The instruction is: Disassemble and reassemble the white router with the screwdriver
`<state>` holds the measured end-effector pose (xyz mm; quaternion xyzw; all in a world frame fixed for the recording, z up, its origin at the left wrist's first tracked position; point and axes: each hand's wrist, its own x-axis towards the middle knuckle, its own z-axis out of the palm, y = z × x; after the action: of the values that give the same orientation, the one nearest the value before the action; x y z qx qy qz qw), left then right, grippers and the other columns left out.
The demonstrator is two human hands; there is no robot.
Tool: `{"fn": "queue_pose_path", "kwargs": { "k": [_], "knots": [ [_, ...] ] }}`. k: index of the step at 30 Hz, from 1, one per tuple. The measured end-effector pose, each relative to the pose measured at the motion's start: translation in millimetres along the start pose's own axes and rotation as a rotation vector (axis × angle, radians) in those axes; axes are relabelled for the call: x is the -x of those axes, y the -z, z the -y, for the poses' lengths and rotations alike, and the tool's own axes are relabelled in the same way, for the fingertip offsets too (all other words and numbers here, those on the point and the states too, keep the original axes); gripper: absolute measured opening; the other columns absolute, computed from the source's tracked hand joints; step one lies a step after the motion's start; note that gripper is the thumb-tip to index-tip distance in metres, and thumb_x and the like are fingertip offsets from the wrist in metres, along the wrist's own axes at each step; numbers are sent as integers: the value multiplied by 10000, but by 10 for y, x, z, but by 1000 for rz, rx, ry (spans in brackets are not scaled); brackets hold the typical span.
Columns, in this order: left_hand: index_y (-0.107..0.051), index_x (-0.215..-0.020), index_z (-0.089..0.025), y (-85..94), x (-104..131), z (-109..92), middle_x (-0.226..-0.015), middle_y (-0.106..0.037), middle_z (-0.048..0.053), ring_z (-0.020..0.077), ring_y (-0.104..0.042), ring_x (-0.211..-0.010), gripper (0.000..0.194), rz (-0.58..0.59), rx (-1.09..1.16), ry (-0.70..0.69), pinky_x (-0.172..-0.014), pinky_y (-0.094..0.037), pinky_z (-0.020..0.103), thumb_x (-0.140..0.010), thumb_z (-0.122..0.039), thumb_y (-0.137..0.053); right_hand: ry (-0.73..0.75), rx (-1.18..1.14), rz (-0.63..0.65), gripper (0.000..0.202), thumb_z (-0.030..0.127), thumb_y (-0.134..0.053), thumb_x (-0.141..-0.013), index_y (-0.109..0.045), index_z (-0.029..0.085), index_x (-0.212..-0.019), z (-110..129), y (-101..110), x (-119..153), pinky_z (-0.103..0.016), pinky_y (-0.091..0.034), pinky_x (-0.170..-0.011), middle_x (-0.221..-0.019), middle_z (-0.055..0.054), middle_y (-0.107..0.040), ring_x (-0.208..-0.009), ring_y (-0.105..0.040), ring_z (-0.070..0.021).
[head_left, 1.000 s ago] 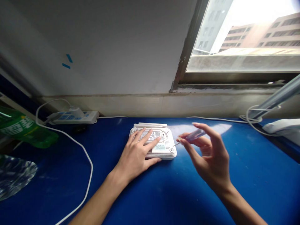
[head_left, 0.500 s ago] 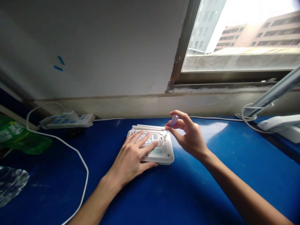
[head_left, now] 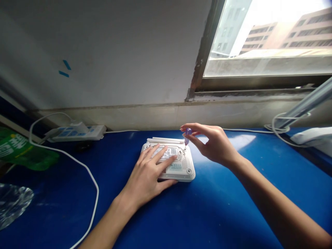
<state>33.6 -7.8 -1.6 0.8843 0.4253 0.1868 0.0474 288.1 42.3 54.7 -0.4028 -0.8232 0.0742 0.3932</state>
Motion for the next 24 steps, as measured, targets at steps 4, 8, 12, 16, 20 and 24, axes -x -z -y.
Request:
{"fn": "queue_pose_path", "kwargs": {
  "k": [4,8,12,16,20,24],
  "knots": [
    [-593,-1509,-349,-19,5,-12,-1632,-499,82,395,-432,-1513,680,-14,-4,1,-1230,-369,647,-882,-474,-823,63,32,-52,186,258,-766,-938,-771,215,-1118,-46,-14,-9,-288,-588,-709,-935,-40,-805,-712,-741,-167],
    [-583,-1517,-353,-32,0,-17,-1631,-501,76,393,-438,-1509,686,-16,-20,2,-1221,-379,645,-885,-474,-819,146,87,-178,173,320,-777,-947,-778,209,-1080,-115,-124,74,-302,-559,-688,-870,-41,-740,-695,-677,-163],
    [-584,-1517,-345,-46,-9,-17,-1624,-508,89,398,-447,-1502,673,-29,-34,-3,-1210,-383,656,-896,-482,-804,145,-3,-188,308,221,-584,-1058,-684,208,-1349,-136,-197,129,-344,-588,-846,-1035,-81,-771,-859,-730,-182],
    [-588,-1515,-334,-48,-9,-23,-1622,-511,94,403,-450,-1497,671,-35,-34,-4,-1212,-381,656,-895,-469,-805,93,-106,-185,322,144,-576,-1042,-674,213,-1342,-101,-212,117,-328,-596,-886,-1134,-76,-796,-905,-765,-174],
    [-588,-1516,-338,-41,-6,-36,-1623,-509,91,407,-452,-1495,668,-30,-37,2,-1204,-386,667,-897,-469,-802,67,-21,-352,153,206,-777,-934,-762,209,-1086,-68,-256,114,-306,-585,-741,-858,-22,-747,-719,-703,-165],
    [-580,-1521,-346,-44,-4,-41,-1626,-505,89,405,-445,-1501,677,-31,-27,13,-1208,-388,660,-894,-468,-806,85,22,-371,160,249,-708,-993,-776,220,-1135,-86,-313,133,-329,-577,-712,-893,-44,-685,-730,-665,-167]
  ]
}}
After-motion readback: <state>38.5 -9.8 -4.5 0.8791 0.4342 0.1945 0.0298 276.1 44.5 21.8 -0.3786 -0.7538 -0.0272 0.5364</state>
